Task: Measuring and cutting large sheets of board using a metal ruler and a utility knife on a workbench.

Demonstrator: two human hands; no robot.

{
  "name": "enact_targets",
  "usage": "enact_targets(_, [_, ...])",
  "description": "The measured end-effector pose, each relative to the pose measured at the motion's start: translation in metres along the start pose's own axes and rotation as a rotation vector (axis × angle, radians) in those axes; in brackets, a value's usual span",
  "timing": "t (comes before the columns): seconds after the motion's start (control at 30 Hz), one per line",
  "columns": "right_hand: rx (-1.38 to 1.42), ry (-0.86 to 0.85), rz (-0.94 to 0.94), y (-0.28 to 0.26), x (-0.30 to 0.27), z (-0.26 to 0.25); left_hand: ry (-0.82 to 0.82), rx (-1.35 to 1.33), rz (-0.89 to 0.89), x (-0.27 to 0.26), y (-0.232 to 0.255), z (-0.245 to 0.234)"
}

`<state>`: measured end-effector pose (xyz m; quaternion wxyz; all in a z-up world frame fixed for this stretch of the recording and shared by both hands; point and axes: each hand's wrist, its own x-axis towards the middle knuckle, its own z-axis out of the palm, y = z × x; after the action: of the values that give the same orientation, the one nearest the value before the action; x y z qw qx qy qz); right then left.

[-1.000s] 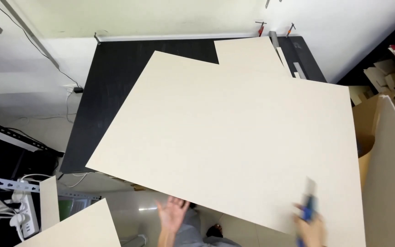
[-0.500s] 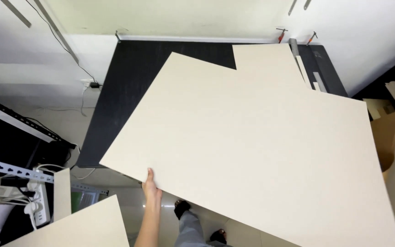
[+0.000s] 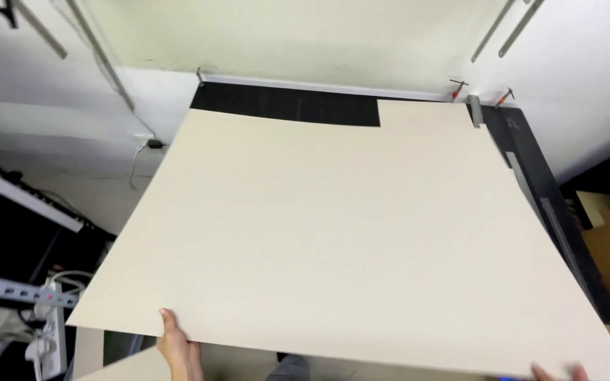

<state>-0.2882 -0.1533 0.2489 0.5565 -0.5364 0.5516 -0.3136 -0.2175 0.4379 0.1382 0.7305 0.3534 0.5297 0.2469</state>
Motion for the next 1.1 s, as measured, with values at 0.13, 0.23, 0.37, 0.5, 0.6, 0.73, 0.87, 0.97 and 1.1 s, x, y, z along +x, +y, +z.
enact_targets(0.13, [0.128,0.128,0.063,0.032,0.043,0.055,-0.147,0.212,0.038,0.007,0.014,0.040])
enact_targets(0.23, [0.144,-0.020,0.009,0.053,0.072,0.087,-0.314,0.356,-0.032,0.067,-0.030,0.052])
enact_targets(0.37, [-0.345,-0.235,-0.151,0.049,0.061,0.094,-0.506,0.681,-0.257,0.109,-0.055,0.056])
enact_targets(0.5, [-0.702,-0.022,-0.440,0.115,0.105,0.064,-0.347,0.820,-0.622,0.206,-0.085,0.045])
enact_targets(0.6, [-0.937,0.158,-0.265,0.133,0.102,0.043,-0.553,1.049,-0.379,0.237,-0.078,0.069])
enact_targets(0.73, [-0.833,0.179,-0.138,0.143,0.109,0.021,-0.872,1.256,-0.037,0.234,-0.082,0.091])
enact_targets(0.87, [-0.631,0.096,-0.075,0.123,0.107,0.020,-1.177,1.470,0.333,0.131,-0.069,0.173])
enact_targets(0.97, [-0.530,0.024,-0.041,0.122,0.126,0.024,-1.316,1.585,0.402,-0.042,-0.063,0.228])
enact_targets(1.1, [-0.575,-0.052,0.033,0.157,0.175,0.034,-1.894,1.375,0.659,-0.213,-0.119,0.255])
